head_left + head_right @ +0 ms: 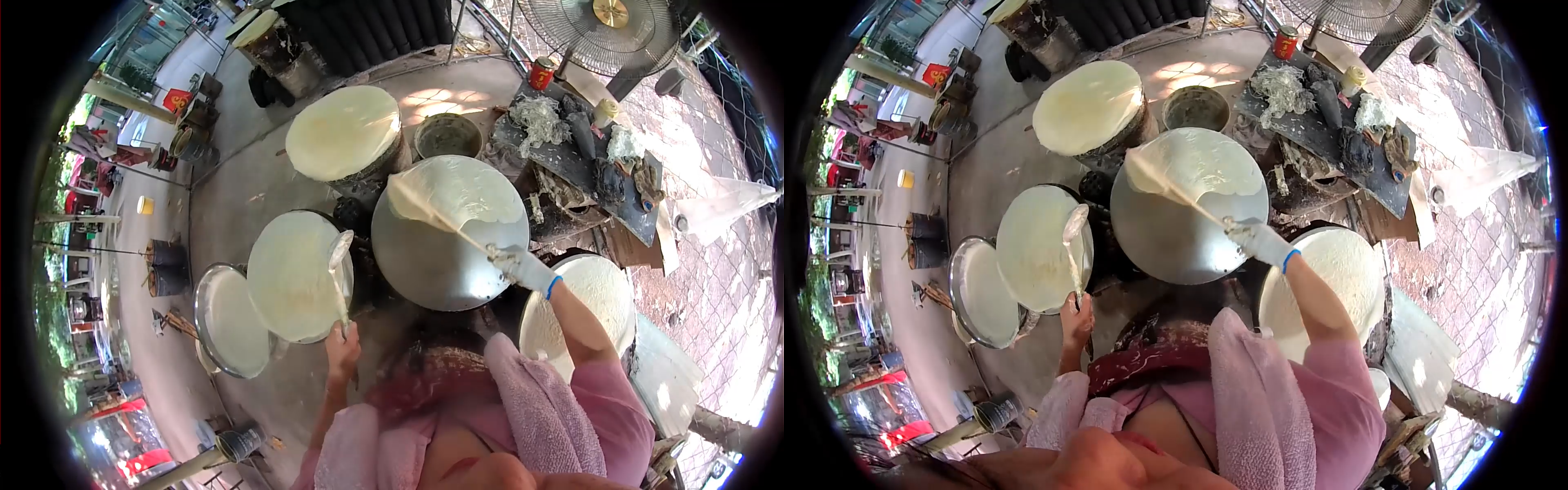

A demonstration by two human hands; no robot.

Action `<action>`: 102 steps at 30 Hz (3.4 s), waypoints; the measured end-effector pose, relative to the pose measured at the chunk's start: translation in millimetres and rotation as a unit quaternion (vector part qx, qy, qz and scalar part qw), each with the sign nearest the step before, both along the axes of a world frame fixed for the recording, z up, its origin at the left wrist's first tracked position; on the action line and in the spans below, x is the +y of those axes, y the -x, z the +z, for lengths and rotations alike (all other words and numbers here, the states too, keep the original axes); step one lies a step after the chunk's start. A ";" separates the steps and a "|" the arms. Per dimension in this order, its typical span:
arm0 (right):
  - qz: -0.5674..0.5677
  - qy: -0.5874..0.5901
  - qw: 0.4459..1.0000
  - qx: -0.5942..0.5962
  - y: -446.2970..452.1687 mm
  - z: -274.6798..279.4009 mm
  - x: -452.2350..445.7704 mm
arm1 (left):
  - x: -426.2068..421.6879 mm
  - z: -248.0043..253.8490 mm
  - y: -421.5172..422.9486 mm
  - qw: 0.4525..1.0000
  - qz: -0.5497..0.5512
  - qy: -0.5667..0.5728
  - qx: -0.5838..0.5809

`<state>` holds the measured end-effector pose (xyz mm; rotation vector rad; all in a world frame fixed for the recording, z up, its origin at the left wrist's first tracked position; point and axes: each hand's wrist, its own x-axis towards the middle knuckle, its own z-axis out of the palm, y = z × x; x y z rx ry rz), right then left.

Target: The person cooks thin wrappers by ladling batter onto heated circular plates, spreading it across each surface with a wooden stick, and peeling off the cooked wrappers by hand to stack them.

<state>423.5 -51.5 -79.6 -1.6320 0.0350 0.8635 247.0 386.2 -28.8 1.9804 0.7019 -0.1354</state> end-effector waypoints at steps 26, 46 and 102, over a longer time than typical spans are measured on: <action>0.126 0.123 0.980 0.096 -29.6 62.3 -45.1 | 11.1 -16.1 -104.2 0.956 -0.165 -0.228 -0.078; -0.247 -0.281 0.887 0.271 181.3 13.0 23.8 | -10.2 3.1 -10.3 0.905 -0.422 -0.036 0.031; -0.243 0.535 0.779 -0.220 84.7 -30.8 52.3 | -14.2 69.9 41.8 0.969 -0.080 0.231 0.038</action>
